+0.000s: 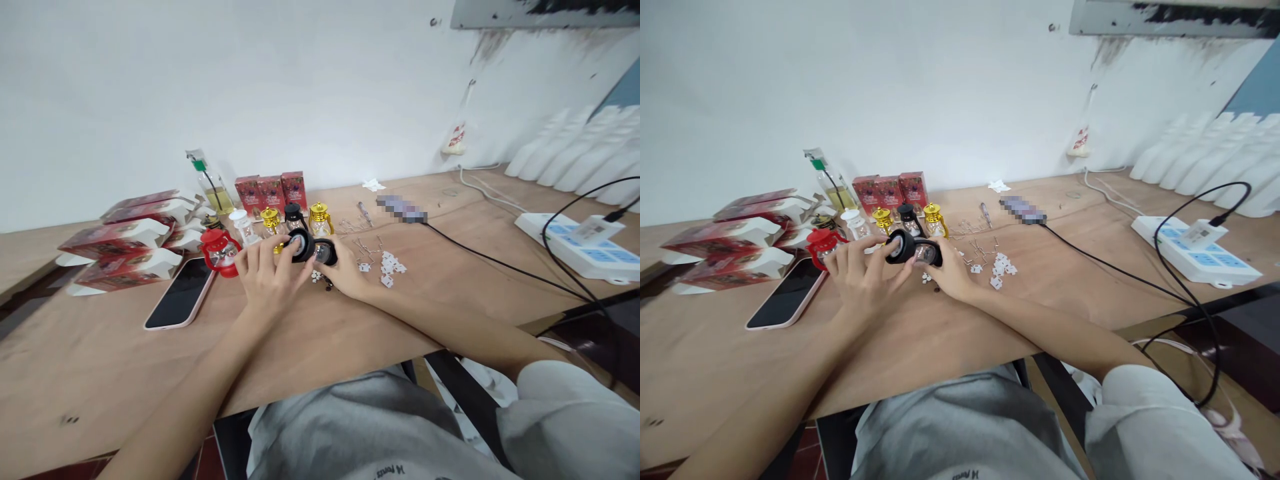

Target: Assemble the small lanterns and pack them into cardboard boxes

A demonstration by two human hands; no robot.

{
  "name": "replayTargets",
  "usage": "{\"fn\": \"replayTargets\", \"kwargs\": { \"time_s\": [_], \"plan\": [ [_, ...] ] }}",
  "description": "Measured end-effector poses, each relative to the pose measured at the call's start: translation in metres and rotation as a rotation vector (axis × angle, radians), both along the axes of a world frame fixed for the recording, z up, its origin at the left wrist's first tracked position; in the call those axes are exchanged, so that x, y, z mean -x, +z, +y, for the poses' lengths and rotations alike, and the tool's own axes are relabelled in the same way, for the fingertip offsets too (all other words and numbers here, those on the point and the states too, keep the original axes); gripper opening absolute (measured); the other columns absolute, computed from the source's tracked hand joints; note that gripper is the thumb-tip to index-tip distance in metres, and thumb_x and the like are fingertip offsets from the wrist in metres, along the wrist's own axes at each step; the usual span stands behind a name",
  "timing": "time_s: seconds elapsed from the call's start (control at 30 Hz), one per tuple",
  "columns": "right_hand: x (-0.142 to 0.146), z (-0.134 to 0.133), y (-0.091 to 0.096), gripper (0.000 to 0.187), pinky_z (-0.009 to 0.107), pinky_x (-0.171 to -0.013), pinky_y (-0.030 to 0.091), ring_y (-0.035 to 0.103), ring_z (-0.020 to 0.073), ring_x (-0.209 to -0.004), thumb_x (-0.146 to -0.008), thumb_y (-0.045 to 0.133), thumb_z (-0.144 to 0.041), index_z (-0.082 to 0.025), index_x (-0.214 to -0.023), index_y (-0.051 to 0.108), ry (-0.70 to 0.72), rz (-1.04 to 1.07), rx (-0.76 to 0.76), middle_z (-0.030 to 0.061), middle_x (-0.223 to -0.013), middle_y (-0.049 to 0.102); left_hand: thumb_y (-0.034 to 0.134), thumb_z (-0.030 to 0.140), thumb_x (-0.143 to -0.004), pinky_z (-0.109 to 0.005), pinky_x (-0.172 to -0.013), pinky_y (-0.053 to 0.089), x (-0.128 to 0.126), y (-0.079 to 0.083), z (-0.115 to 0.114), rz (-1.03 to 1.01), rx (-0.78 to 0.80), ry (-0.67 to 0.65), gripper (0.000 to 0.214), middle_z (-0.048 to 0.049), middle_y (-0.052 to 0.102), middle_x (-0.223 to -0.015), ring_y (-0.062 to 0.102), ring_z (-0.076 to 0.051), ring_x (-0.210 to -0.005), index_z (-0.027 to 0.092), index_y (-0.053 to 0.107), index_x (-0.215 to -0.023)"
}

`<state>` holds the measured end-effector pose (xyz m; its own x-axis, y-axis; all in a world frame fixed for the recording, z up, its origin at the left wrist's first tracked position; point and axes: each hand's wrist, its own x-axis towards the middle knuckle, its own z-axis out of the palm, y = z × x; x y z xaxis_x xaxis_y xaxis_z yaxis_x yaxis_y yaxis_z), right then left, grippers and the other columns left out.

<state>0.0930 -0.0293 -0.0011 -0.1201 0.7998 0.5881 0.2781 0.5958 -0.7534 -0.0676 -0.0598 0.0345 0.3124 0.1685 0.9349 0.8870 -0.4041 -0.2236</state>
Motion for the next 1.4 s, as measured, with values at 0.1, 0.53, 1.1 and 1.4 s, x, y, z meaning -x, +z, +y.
{"fn": "replayTargets", "kwargs": {
  "time_s": [0.1, 0.53, 1.1, 1.4],
  "plan": [
    [-0.001, 0.000, 0.000, 0.029, 0.038, -0.084, 0.047, 0.060, 0.0227, -0.094, -0.079, 0.063, -0.037, -0.020, -0.100, 0.054, 0.050, 0.018, -0.050, 0.0074, -0.100, 0.063, 0.070, 0.043, -0.074, -0.039, -0.082, 0.034, -0.001, 0.001, -0.001, -0.080, 0.092, -0.014, 0.044, -0.0132, 0.063, -0.108, 0.056, -0.027, -0.096, 0.018, 0.059, -0.109],
    [-0.023, 0.004, 0.010, 0.040, 0.038, -0.088, 0.048, 0.059, 0.0206, -0.101, -0.083, 0.062, -0.041, -0.021, -0.115, 0.049, 0.247, -0.183, -0.118, 0.0096, -0.116, 0.058, 0.076, 0.032, -0.067, -0.032, -0.087, 0.049, -0.013, -0.009, 0.003, -0.672, 0.641, -0.588, 0.042, -0.0057, 0.066, -0.099, 0.063, -0.021, -0.097, 0.016, 0.056, -0.100],
    [-0.105, 0.006, 0.012, 0.020, 0.030, -0.072, 0.044, 0.059, 0.0207, -0.086, -0.076, 0.071, -0.035, -0.020, -0.087, 0.062, 0.096, -0.767, 0.086, 0.0049, -0.089, 0.063, 0.069, 0.021, -0.071, -0.031, -0.079, 0.047, -0.008, -0.023, 0.006, -0.433, 0.656, -0.519, 0.031, -0.0054, 0.064, -0.098, 0.060, -0.020, -0.092, 0.018, 0.057, -0.099],
    [-0.107, 0.015, -0.005, 0.024, 0.035, -0.075, 0.048, 0.058, 0.0208, -0.081, -0.094, 0.043, -0.036, -0.020, -0.089, 0.060, 0.135, -0.742, -0.187, 0.0091, -0.089, 0.060, 0.069, 0.020, -0.070, -0.033, -0.080, 0.047, -0.009, -0.024, 0.004, -0.423, 0.698, -0.516, 0.032, -0.0057, 0.063, -0.099, 0.059, -0.021, -0.093, 0.019, 0.057, -0.099]
  ]
}}
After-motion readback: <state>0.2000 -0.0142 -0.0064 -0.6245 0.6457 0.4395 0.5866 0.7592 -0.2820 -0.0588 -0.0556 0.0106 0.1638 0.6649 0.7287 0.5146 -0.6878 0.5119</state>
